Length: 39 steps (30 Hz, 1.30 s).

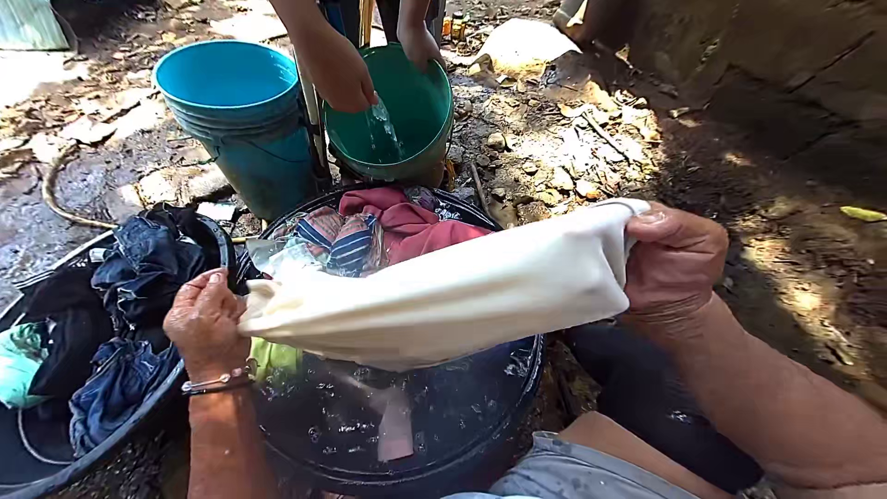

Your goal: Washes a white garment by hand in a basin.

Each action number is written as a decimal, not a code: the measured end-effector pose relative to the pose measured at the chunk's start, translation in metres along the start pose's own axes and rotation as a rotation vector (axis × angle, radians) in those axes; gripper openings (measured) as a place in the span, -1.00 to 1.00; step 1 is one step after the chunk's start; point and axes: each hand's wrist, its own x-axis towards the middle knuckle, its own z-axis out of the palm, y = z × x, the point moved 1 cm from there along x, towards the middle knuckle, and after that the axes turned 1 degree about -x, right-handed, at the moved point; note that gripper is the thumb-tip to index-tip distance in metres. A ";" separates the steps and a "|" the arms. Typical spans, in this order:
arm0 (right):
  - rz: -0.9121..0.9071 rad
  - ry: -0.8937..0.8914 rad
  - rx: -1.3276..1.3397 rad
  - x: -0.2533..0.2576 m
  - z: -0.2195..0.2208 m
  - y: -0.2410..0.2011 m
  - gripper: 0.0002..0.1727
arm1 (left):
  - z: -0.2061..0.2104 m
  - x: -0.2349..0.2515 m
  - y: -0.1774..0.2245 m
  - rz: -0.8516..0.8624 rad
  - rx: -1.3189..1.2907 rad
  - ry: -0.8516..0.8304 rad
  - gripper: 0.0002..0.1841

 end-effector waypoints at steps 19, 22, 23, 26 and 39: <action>0.586 -0.909 -1.332 -0.062 0.030 0.240 -0.48 | 0.084 -0.108 -0.135 0.155 1.275 -0.943 -0.18; 0.799 -0.869 -1.247 -0.058 0.036 0.243 -0.43 | 0.090 -0.113 -0.143 0.103 1.221 -0.954 -0.31; 0.865 -0.801 -1.227 -0.055 0.039 0.243 -0.39 | 0.091 -0.116 -0.145 0.026 1.211 -0.989 -0.34; 0.846 -0.626 -1.183 -0.053 0.038 0.255 -0.33 | 0.086 -0.122 -0.148 -0.366 1.102 -1.037 -0.48; 0.447 0.110 -0.398 0.021 0.003 0.135 -0.68 | 0.056 -0.051 -0.032 0.114 0.755 -0.725 -0.51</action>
